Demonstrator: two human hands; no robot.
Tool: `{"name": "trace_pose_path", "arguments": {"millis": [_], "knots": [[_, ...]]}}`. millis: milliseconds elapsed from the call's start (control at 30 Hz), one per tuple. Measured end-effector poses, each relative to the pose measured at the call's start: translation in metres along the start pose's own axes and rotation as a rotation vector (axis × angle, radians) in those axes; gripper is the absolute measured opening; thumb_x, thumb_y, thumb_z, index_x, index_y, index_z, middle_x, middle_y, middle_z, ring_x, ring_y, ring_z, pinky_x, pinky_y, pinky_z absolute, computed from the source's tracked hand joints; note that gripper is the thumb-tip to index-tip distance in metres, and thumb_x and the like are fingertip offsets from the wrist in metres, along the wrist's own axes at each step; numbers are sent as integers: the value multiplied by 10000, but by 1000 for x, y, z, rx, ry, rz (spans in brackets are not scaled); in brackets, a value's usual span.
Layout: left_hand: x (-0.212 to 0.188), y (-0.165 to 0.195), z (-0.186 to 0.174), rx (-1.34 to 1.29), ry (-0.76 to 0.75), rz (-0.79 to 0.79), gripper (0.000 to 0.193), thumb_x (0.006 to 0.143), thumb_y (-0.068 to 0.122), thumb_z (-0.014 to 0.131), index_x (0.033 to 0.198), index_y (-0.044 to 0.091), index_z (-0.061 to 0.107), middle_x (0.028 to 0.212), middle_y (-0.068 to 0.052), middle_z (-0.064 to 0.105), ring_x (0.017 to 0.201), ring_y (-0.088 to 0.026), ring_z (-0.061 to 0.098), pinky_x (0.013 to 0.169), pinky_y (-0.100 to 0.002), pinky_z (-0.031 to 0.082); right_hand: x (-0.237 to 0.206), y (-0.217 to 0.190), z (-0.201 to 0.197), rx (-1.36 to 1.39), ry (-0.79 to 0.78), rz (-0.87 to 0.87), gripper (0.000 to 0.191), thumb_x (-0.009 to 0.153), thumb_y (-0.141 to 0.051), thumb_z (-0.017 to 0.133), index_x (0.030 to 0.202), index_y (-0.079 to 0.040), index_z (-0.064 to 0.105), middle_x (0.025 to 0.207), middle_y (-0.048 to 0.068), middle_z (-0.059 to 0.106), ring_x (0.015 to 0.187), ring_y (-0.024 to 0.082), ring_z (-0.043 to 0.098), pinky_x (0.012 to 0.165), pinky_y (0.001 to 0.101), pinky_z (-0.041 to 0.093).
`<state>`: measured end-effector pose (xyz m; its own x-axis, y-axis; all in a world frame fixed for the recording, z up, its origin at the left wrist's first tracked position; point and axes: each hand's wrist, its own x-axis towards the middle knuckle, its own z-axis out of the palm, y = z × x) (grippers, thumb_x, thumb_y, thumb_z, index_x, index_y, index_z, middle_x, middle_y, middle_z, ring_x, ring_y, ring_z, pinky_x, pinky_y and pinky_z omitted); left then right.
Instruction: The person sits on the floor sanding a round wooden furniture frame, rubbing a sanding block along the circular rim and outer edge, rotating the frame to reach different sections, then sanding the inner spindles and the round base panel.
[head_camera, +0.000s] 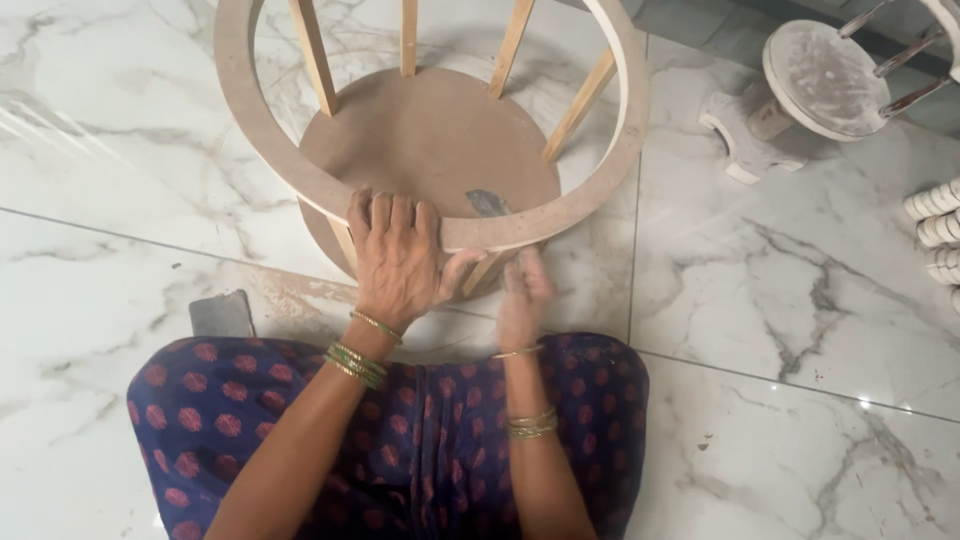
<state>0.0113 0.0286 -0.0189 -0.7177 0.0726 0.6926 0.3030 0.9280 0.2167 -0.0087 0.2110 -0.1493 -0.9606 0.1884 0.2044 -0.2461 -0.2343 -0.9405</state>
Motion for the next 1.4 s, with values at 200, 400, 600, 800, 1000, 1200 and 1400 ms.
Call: {"name": "trace_pose_path", "arguments": {"millis": [200, 400, 600, 800, 1000, 1200, 1400], "knots": [[2, -2, 2, 11, 15, 25, 727, 973, 714, 522, 862, 0, 594, 864, -183, 504, 920, -375, 495, 1110, -617, 326, -5, 73, -19, 30, -98, 210, 422, 1007, 24, 531, 1418, 95, 596, 1266, 66, 660, 1128, 145, 581, 976, 296, 441], [1, -4, 5, 31, 28, 14, 707, 970, 712, 527, 869, 15, 598, 865, -174, 501, 929, -373, 499, 1125, -629, 320, 12, 32, -30, 291, -41, 291, 560, 873, 115, 545, 1431, 123, 498, 1441, 188, 582, 1321, 243, 566, 1125, 353, 426], [-2, -4, 9, 27, 29, 17, 710, 974, 702, 545, 878, 2, 610, 872, -184, 504, 946, -386, 500, 1132, -636, 315, -12, 46, -34, 243, 22, 179, 620, 889, 68, 542, 1495, 112, 418, 1579, 200, 452, 1456, 254, 440, 1203, 359, 327], [-1, -3, 6, 30, 44, 21, 725, 978, 703, 540, 923, -15, 619, 926, -197, 524, 1013, -401, 512, 1131, -623, 307, -9, 115, -43, 101, -43, 358, 641, 830, 89, 506, 1464, 166, 458, 1558, 255, 492, 1466, 314, 457, 1226, 381, 295], [2, -2, 6, 21, 67, 20, 728, 974, 702, 534, 916, -19, 615, 904, -203, 518, 1000, -410, 510, 1131, -629, 307, 12, 42, -35, 211, 82, 324, 639, 842, 111, 515, 1472, 155, 416, 1560, 250, 452, 1449, 306, 435, 1208, 398, 314], [0, -2, 8, 37, 62, 26, 730, 977, 700, 517, 914, -20, 622, 876, -194, 515, 953, -390, 503, 1124, -637, 307, -21, -3, 25, 202, 132, 90, 626, 932, 39, 492, 1535, 117, 341, 1635, 198, 361, 1516, 261, 335, 1237, 383, 239], [15, -7, -3, 120, -38, 96, 715, 965, 708, 510, 894, 12, 657, 853, -161, 614, 887, -335, 583, 1074, -590, 387, -48, -17, 60, 32, 149, 108, 624, 1047, -181, 445, 1579, 81, 250, 1694, 199, 221, 1550, 281, 230, 1245, 390, 196]]}}
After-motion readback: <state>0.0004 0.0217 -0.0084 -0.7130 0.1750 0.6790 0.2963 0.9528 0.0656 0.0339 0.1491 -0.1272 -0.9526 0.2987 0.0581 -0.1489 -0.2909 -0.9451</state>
